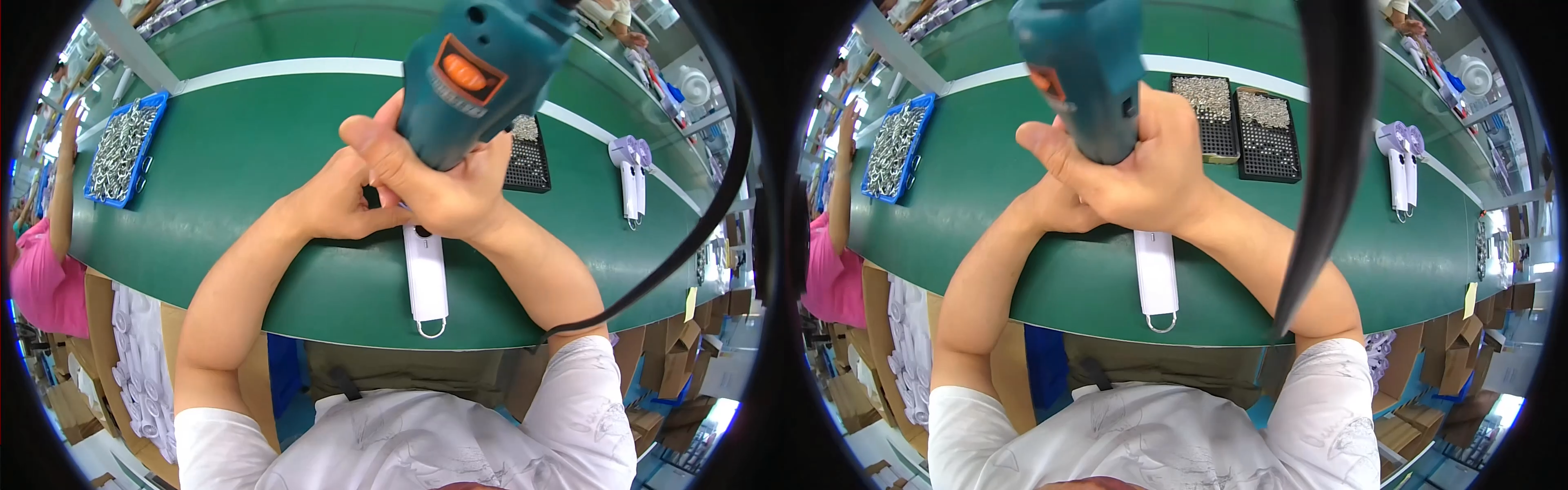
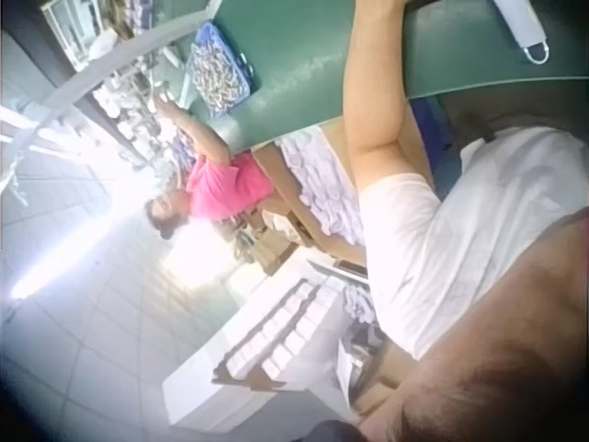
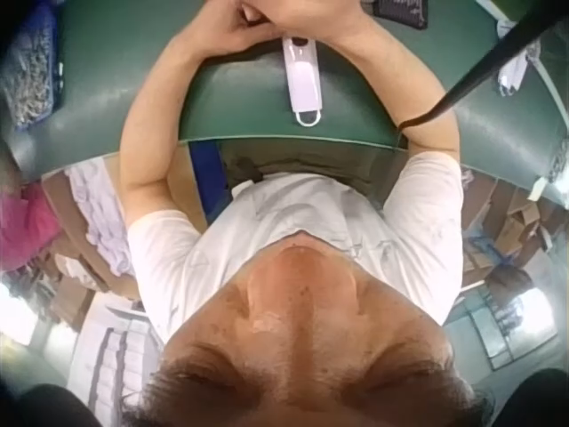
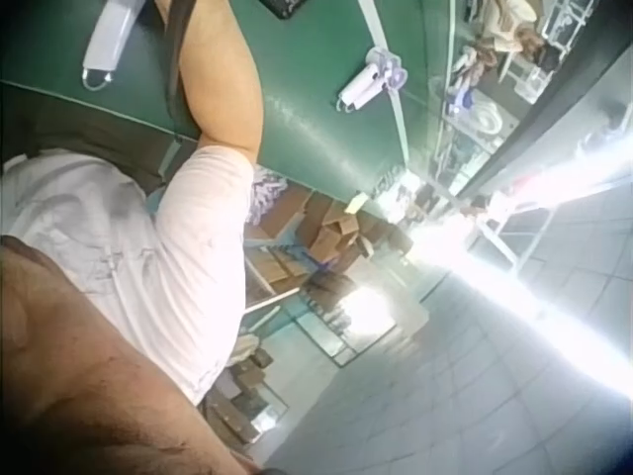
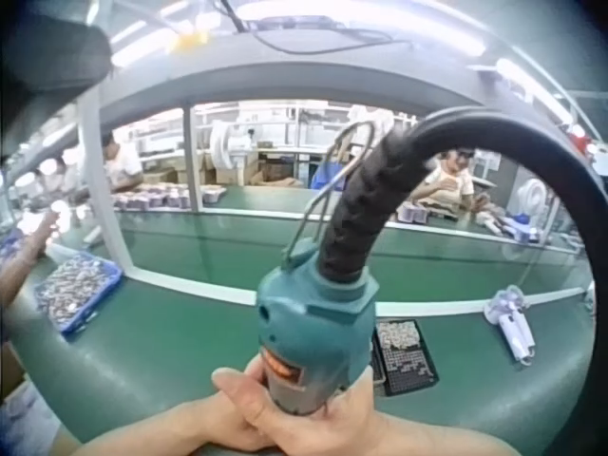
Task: The person assembles handheld fans by driving screws into their components using an electric screwdriver and places the fans into a cardboard box by hand.
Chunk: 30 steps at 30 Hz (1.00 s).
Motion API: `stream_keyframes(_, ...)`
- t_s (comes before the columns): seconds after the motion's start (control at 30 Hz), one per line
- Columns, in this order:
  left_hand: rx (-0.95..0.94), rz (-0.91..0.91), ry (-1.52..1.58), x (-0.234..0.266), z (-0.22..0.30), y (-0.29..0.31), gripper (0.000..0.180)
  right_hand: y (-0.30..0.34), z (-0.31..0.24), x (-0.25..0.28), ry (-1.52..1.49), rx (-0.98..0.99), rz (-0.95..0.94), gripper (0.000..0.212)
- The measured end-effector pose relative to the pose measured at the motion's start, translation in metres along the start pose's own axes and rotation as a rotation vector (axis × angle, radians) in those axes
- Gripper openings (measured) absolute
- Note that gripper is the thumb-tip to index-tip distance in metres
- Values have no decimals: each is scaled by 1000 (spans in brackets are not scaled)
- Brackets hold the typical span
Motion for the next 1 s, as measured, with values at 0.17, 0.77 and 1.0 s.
stream_keyframes(0.17, 9, -14, 33, -2, 0, 1, 35, 0, 4, 4, -24, -29, 0, 14)
stream_keyframes(0.77, 3, -110, -86, 0, 12, -7, 52, -16, -58, 96, -219, 329, -2, 26)
stream_keyframes(1.0, 42, -81, -24, -2, 3, -3, 50, 24, -14, 161, -38, 269, 575, 15)
Point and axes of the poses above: each hand's wrist, its own y-axis away from the middle knuckle, its own x-axis out of the back of the hand, z = x × y, the point moved 4 cm from there along -y, towards the middle knuckle, and after that the axes turned 2 degrees about -x, right-handed, at the moved point
